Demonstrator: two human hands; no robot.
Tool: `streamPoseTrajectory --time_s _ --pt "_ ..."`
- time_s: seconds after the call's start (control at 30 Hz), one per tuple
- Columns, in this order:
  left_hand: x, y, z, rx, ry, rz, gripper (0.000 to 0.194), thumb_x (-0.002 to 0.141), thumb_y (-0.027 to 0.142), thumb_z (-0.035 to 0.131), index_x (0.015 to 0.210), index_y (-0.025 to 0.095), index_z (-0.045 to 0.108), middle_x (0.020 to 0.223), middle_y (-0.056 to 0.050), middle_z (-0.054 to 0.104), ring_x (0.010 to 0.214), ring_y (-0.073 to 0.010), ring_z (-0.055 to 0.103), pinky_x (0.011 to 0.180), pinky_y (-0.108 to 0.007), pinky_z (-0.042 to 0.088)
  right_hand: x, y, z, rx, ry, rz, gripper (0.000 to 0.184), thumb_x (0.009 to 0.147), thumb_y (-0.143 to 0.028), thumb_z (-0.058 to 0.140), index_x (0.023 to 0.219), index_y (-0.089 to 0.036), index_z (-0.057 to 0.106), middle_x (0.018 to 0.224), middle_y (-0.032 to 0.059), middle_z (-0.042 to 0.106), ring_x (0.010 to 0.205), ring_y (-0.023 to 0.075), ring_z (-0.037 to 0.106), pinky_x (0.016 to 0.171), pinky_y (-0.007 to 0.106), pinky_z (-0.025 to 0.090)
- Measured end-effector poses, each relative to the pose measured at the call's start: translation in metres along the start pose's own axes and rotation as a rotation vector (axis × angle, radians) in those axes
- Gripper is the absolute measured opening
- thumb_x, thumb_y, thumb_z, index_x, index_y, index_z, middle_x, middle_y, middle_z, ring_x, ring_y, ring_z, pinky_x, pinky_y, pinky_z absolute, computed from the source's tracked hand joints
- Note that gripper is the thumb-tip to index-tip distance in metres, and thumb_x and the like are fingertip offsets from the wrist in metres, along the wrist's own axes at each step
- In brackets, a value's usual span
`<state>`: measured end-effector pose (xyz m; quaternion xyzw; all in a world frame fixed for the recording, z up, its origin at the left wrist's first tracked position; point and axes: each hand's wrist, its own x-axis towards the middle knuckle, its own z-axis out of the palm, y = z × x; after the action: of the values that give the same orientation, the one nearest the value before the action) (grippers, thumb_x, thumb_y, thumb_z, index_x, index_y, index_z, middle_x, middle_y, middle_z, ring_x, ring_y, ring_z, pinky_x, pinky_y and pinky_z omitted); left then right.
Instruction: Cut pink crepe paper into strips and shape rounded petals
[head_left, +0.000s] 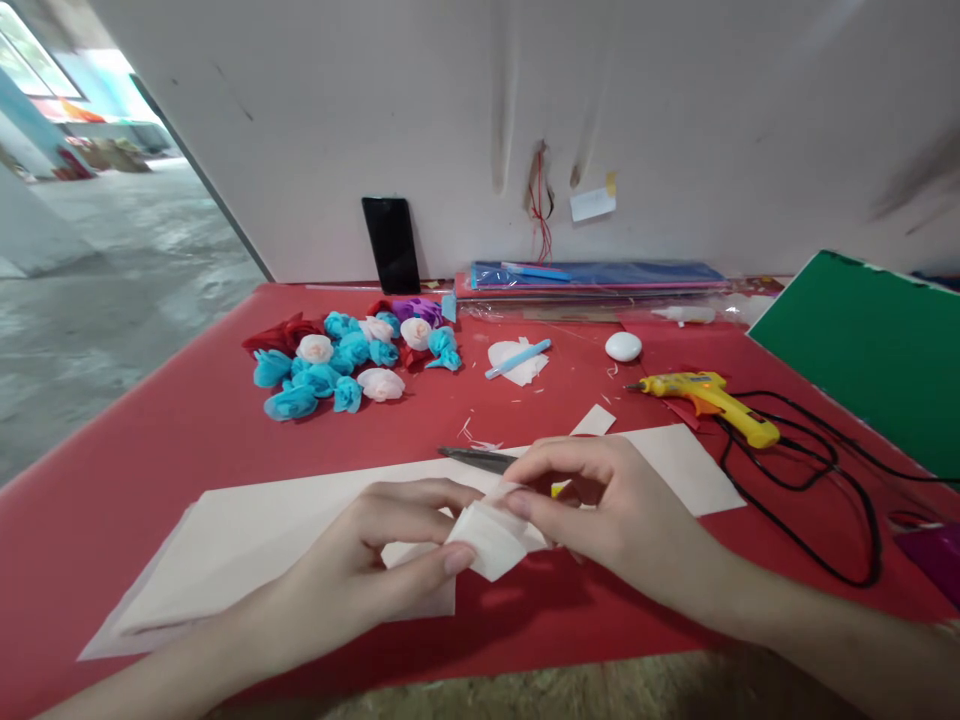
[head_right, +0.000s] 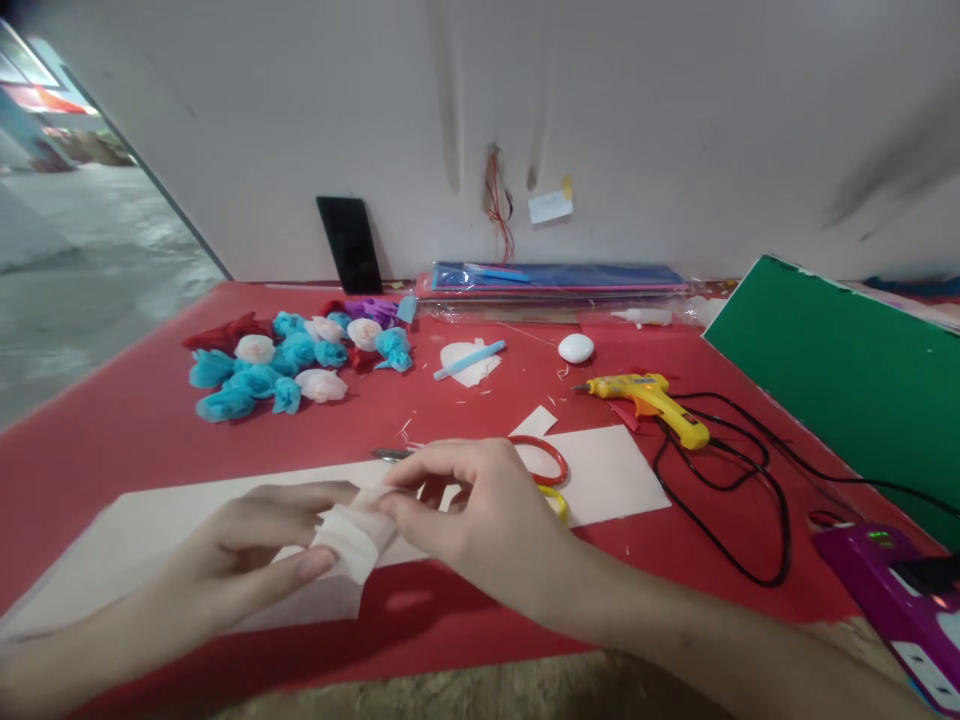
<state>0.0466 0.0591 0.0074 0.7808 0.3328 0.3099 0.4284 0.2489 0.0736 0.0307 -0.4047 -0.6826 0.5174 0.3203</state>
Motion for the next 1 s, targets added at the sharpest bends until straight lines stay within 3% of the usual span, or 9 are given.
streamPoseTrajectory --time_s 0.13,0.3,0.43,0.67,0.73,0.8,0.9,1.0 --pt "0.001 0.002 0.003 0.000 -0.012 0.014 0.025 0.084 0.016 0.050 0.064 0.017 0.066 0.080 -0.003 0.067 0.077 -0.0139 0.061 0.069 -0.019 0.048 -0.003 -0.002 0.003 -0.031 0.013 0.010 0.008 0.077 -0.019 0.062 0.074 -0.017 0.069 0.066 -0.0039 0.064 0.057 0.0051 0.052 0.047 0.013 0.038" --pt "0.004 0.005 0.005 0.039 0.028 0.031 0.031 0.085 0.014 0.048 0.055 0.015 0.057 0.055 0.001 0.058 0.062 -0.0114 0.055 0.063 -0.020 0.045 -0.004 0.001 0.005 0.021 -0.028 0.017 0.011 0.080 -0.024 0.059 0.079 -0.017 0.068 0.069 -0.0024 0.063 0.056 0.0057 0.053 0.048 0.014 0.040" --pt "0.003 0.008 0.005 0.097 0.069 0.014 0.032 0.086 0.018 0.048 0.056 0.016 0.057 0.051 0.002 0.054 0.054 -0.0103 0.050 0.054 -0.018 0.042 -0.005 0.006 0.008 0.016 -0.046 -0.004 0.009 0.075 -0.027 0.064 0.076 -0.019 0.067 0.067 -0.0029 0.059 0.052 0.0060 0.050 0.043 0.014 0.038" --pt "0.003 0.008 0.006 0.096 0.072 0.029 0.027 0.085 0.014 0.049 0.061 0.017 0.061 0.051 0.002 0.059 0.057 -0.0111 0.054 0.055 -0.018 0.044 -0.007 0.006 0.010 -0.074 0.012 -0.013 0.009 0.070 -0.020 0.066 0.079 -0.019 0.064 0.073 -0.0022 0.060 0.060 0.0073 0.054 0.048 0.013 0.043" --pt "0.002 0.006 0.005 0.145 0.096 0.091 0.026 0.086 0.014 0.048 0.065 0.017 0.062 0.055 0.000 0.061 0.060 -0.0125 0.056 0.057 -0.020 0.046 -0.008 0.006 0.010 -0.096 0.036 -0.095 0.020 0.068 -0.018 0.069 0.086 -0.019 0.062 0.075 -0.0029 0.058 0.057 0.0064 0.051 0.045 0.013 0.042" --pt "0.000 0.005 0.004 0.246 0.132 0.176 0.024 0.087 0.015 0.047 0.069 0.017 0.064 0.059 -0.001 0.063 0.064 -0.0140 0.058 0.059 -0.021 0.047 -0.009 0.005 0.010 -0.142 0.097 -0.264 0.029 0.067 -0.015 0.069 0.094 -0.018 0.060 0.081 -0.0015 0.056 0.058 0.0064 0.050 0.047 0.015 0.043" --pt "-0.003 0.005 0.002 0.410 0.192 0.279 0.018 0.087 0.013 0.048 0.078 0.017 0.063 0.066 -0.002 0.065 0.068 -0.0145 0.059 0.063 -0.022 0.047 -0.012 0.005 0.008 -0.232 0.224 -0.555 0.019 0.073 -0.007 0.061 0.091 -0.015 0.060 0.086 0.0017 0.054 0.067 0.0076 0.052 0.059 0.019 0.046" --pt "-0.007 0.005 0.000 0.493 0.213 0.306 0.016 0.088 0.013 0.047 0.085 0.018 0.062 0.080 -0.003 0.067 0.074 -0.0137 0.060 0.065 -0.021 0.047 -0.015 0.003 0.008 -0.327 0.277 -0.688 0.014 0.075 -0.002 0.057 0.083 -0.013 0.062 0.080 0.0021 0.054 0.070 0.0081 0.054 0.063 0.019 0.047"
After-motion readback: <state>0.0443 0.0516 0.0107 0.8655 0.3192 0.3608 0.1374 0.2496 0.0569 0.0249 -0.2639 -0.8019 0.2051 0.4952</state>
